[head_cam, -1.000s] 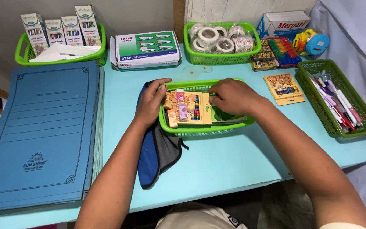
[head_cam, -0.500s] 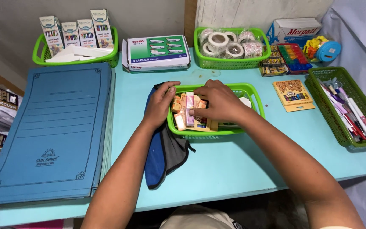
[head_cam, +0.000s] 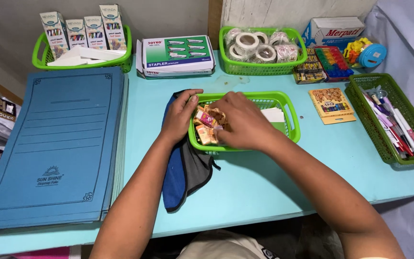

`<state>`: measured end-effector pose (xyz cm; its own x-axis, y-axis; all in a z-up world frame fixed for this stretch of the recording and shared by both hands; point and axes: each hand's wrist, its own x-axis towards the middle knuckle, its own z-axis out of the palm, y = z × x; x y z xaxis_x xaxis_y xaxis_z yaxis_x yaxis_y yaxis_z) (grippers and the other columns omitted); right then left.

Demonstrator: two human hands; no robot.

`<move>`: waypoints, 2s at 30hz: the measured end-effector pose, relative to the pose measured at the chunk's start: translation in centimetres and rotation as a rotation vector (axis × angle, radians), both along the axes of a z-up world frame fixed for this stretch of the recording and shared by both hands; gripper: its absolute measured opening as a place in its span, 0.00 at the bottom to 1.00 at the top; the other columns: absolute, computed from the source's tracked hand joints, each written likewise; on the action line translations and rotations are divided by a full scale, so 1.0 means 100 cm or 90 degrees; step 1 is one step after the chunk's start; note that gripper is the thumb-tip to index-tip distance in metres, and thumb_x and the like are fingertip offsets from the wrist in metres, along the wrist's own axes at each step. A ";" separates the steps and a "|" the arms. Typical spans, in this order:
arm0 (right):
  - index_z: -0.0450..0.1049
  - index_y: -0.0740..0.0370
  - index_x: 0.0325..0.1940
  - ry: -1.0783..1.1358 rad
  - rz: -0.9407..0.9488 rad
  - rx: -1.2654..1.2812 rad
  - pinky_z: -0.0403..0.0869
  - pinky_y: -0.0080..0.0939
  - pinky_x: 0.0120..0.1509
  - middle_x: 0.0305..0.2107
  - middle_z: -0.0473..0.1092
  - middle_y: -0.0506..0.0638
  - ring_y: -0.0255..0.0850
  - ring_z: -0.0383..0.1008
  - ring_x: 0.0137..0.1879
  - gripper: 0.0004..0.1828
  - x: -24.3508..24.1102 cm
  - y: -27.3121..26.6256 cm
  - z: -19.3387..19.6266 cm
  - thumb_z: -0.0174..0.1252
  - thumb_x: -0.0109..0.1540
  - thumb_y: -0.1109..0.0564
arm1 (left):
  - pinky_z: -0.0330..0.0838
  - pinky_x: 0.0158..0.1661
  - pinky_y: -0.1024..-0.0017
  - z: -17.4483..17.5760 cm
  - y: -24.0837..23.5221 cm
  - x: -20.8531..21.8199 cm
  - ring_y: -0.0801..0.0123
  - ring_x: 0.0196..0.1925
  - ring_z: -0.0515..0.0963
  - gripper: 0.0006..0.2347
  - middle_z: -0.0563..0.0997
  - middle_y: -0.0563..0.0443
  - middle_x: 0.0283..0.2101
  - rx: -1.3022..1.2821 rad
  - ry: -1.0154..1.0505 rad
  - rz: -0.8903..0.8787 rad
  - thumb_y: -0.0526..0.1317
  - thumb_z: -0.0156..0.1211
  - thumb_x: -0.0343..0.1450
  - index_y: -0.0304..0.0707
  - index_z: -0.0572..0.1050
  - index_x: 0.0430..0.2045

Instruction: The person organizes stationery items on a light blue table. They stack blue folders, move green baskets containing tape and pens, and arrange small boxes of crayons and notepads. The person also flips through the pages of a small notepad.

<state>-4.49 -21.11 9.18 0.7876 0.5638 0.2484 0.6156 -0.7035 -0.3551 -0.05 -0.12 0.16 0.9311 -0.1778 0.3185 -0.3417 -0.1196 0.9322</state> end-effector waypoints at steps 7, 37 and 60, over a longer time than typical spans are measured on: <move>0.77 0.59 0.52 0.131 -0.062 -0.072 0.72 0.53 0.55 0.40 0.72 0.56 0.53 0.74 0.50 0.22 0.006 -0.024 -0.002 0.65 0.55 0.52 | 0.72 0.50 0.72 -0.001 0.000 0.000 0.70 0.47 0.80 0.17 0.83 0.46 0.44 0.013 0.013 0.019 0.48 0.48 0.79 0.36 0.76 0.53; 0.72 0.66 0.48 0.526 0.163 0.359 0.77 0.34 0.51 0.38 0.77 0.46 0.32 0.78 0.45 0.18 0.033 -0.013 -0.001 0.70 0.57 0.64 | 0.74 0.53 0.67 0.033 0.002 -0.011 0.62 0.52 0.82 0.16 0.83 0.42 0.50 0.063 -0.186 0.097 0.41 0.60 0.75 0.34 0.75 0.55; 0.70 0.61 0.46 0.452 -0.073 0.661 0.75 0.34 0.40 0.33 0.77 0.46 0.32 0.77 0.37 0.15 0.074 0.012 -0.024 0.67 0.62 0.55 | 0.79 0.44 0.75 0.029 0.025 0.003 0.76 0.43 0.81 0.18 0.78 0.51 0.44 -0.259 0.110 -0.066 0.29 0.64 0.71 0.33 0.72 0.56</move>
